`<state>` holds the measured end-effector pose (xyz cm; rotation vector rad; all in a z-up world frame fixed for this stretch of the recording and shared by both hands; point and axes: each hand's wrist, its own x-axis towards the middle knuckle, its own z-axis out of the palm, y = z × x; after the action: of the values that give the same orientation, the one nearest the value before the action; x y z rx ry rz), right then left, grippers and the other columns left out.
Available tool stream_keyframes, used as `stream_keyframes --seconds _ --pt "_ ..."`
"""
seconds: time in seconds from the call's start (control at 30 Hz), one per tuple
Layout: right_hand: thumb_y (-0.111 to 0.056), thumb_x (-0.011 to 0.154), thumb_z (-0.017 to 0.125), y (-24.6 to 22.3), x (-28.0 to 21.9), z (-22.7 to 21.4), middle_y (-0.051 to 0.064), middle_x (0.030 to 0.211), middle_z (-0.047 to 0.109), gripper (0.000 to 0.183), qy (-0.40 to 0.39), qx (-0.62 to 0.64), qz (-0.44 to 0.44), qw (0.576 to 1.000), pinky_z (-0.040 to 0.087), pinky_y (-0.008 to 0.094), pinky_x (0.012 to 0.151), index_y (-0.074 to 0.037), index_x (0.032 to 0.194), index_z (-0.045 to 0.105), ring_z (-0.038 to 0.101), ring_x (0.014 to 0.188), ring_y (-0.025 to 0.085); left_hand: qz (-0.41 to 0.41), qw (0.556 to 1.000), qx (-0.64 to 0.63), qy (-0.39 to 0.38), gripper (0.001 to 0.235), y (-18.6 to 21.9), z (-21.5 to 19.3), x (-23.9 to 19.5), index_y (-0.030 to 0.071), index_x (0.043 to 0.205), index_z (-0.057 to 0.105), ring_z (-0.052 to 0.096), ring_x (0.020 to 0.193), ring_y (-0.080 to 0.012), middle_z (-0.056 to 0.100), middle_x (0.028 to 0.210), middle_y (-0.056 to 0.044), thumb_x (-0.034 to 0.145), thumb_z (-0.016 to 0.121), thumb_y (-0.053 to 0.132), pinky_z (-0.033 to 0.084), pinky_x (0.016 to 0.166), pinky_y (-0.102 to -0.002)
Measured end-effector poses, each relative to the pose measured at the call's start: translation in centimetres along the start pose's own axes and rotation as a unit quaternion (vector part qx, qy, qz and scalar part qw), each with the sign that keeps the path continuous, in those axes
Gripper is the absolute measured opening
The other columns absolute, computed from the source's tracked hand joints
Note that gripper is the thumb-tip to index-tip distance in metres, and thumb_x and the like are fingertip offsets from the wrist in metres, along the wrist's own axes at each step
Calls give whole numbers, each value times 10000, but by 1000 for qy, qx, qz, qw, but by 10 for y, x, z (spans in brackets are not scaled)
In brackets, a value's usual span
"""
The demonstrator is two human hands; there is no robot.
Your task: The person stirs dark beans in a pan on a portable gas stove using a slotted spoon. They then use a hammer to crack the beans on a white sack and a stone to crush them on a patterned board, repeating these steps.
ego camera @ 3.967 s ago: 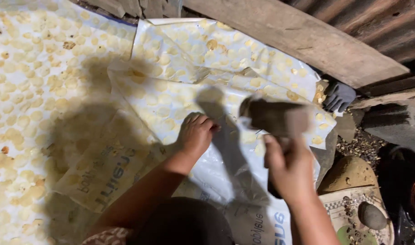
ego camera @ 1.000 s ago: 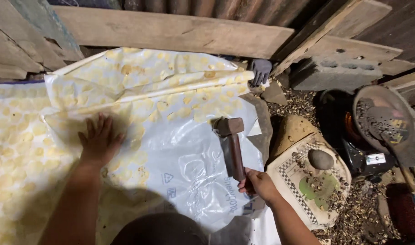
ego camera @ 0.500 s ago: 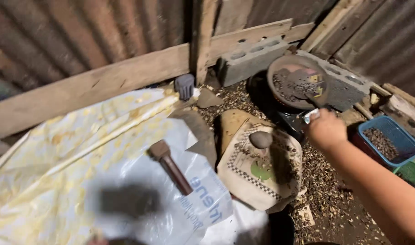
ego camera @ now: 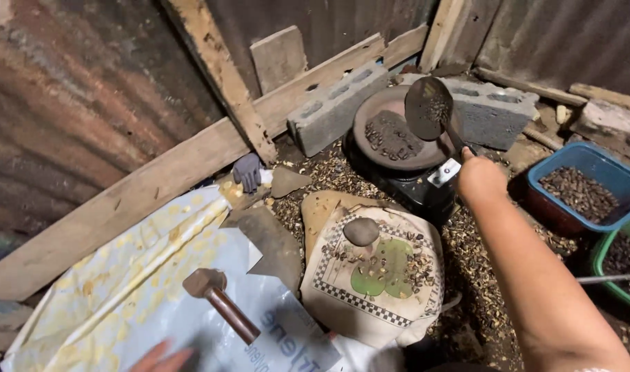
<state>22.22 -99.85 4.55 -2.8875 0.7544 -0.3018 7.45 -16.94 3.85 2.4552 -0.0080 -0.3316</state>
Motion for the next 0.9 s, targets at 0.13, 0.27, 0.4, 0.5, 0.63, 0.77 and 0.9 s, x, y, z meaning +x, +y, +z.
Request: stream_keyframes --seconds 0.13,0.27,0.4,0.5,0.63,0.77,0.9 --pt "-246 897 677 2 10 -6 175 1059 726 373 -141 -67 3 988 594 486 755 -245 1266 732 720 899 387 447 863 234 33 399 207 46 3 217 1194 766 672 1162 -373 632 1348 -234 815 665 144 509 996 -447" --pt "-250 917 703 -13 7 14 197 844 771 357 -245 125 55 960 607 457 695 -216 1267 765 745 681 347 399 863 278 -134 481 91 120 21 242 1340 680 591 1256 -515 520 1494 -284 859 689 231 490 969 -568" --pt "-275 933 670 -24 0 25 189 832 722 350 -250 411 184 858 535 479 607 -160 1246 772 667 588 306 306 854 314 -279 518 22 155 40 194 1496 492 509 1363 -422 391 1551 -258 982 553 189 428 1107 -509" --pt "-228 905 680 -38 -24 -14 237 878 715 391 -126 317 104 934 562 480 708 -159 1285 741 711 704 367 237 856 317 -334 539 141 109 40 197 1531 428 468 1409 -377 323 1600 -223 999 513 201 390 1163 -466" --pt "-134 850 650 -71 -46 -87 250 963 725 537 -28 72 -12 997 561 536 778 -223 1379 674 706 876 435 150 837 327 -411 549 177 89 24 243 1563 362 367 1484 -329 229 1668 -170 1020 444 237 309 1215 -434" --pt "-169 950 618 -39 -29 -53 256 1004 737 476 -18 69 -14 997 569 511 834 -238 1418 669 721 898 416 131 823 340 -436 525 146 105 21 249 1577 362 328 1525 -310 238 1667 -175 1054 376 208 283 1234 -446" --pt "-154 905 659 -14 -8 -26 205 996 742 457 -44 17 1 999 581 499 760 -203 1358 703 725 878 382 129 826 332 -437 531 178 84 24 223 1581 344 328 1528 -306 218 1673 -184 1060 426 286 283 1242 -443"
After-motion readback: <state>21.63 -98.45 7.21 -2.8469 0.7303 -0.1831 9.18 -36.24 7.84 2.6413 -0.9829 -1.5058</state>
